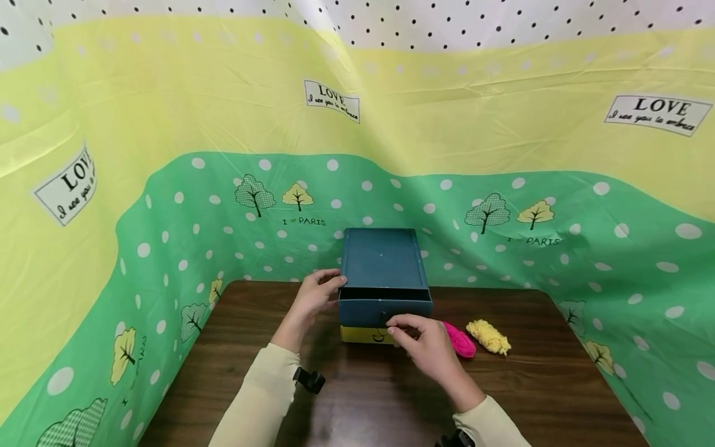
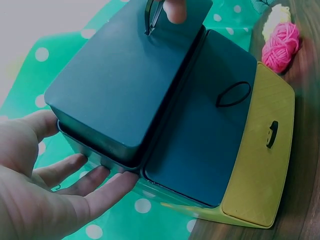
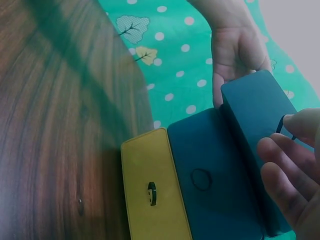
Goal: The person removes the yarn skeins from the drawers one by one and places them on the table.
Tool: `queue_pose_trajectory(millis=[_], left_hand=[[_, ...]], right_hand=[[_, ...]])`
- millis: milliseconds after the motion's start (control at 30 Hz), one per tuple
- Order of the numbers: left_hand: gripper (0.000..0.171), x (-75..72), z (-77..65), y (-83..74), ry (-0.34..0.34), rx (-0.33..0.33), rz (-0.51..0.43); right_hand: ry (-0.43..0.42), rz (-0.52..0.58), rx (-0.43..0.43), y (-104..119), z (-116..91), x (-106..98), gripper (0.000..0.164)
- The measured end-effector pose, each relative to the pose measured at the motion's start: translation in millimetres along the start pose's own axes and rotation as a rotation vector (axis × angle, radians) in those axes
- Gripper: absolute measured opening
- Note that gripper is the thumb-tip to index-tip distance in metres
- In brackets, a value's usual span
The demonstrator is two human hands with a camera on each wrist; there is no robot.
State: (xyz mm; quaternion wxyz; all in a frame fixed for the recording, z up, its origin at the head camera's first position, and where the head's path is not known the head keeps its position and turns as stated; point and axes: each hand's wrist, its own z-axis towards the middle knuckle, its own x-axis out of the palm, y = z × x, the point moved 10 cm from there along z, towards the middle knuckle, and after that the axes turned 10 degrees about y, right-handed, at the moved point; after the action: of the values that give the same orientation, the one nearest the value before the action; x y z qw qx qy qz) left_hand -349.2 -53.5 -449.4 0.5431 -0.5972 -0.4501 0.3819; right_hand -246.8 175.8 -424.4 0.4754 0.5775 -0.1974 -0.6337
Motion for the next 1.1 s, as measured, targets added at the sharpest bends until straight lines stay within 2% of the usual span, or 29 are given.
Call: queue_pose_trajectory(millis=[467, 833, 1100], left_hand=[[0.051, 0.0, 0.1, 0.7, 0.003, -0.007, -0.014], [0.051, -2.4, 0.2, 4.1, -0.004, 0.001, -0.002], [0.052, -2.6, 2.6, 5.1, -0.007, -0.003, 0.009]], right_hand=[[0.029, 0.023, 0.058, -14.9, 13.5, -1.1, 0.01], [0.002, 0.018, 0.079, -23.3, 21.0, -1.5, 0.01], [-0.024, -0.027, 0.101, -25.3, 25.7, -3.8, 0.012]])
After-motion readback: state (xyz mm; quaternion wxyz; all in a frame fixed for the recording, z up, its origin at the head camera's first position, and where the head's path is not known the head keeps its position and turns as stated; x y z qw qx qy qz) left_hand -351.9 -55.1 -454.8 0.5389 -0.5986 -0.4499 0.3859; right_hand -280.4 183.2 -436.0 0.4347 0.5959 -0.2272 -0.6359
